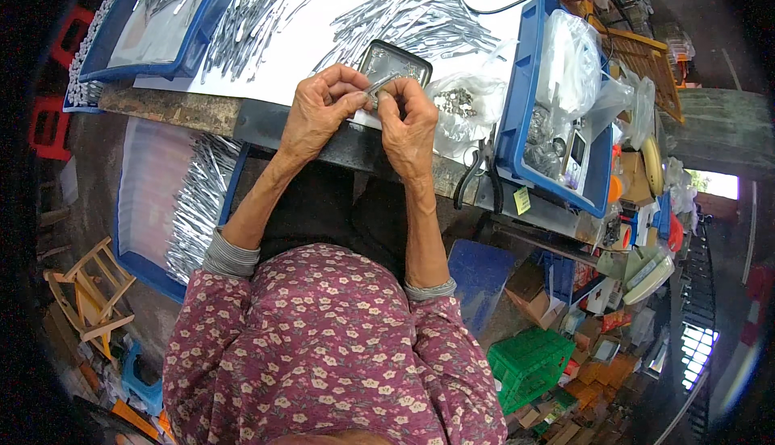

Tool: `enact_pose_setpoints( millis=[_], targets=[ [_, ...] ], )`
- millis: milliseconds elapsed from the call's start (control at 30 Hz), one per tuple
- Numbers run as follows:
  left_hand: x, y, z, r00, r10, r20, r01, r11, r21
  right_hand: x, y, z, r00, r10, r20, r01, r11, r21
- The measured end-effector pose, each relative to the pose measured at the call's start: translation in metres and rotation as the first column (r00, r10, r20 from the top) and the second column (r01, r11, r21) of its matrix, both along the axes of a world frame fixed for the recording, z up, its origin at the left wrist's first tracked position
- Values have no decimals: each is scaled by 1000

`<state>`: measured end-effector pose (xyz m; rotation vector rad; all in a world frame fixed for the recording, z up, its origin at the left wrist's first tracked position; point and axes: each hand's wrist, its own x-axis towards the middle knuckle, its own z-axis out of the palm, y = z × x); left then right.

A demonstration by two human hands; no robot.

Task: Picking and sorting thin metal strips into a small tray for inspection or assembly.

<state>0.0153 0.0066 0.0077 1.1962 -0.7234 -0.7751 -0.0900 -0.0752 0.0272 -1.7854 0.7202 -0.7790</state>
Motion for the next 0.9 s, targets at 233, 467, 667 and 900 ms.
enact_pose_setpoints(
  millis=[233, 467, 667, 900],
  targets=[
    [-4, -1, -1, 993, 66, 101, -68, 997, 23, 0, -1, -5, 1000, 2, 11, -2, 1000, 7],
    [-8, -3, -2, 998, 34, 49, -36, 999, 41, -1, -3, -11, 996, 8, 93, -26, 981, 193],
    [-11, -5, 1, 946, 148, 289, -152, 988, -8, 0, -7, -15, 971, 30, 236, -115, 926, 358],
    [-14, -7, -3, 863, 238, 446, -247, 968, -39, 3, -7, -17, 943, -20, 333, -180, 811, 557]
  ],
)
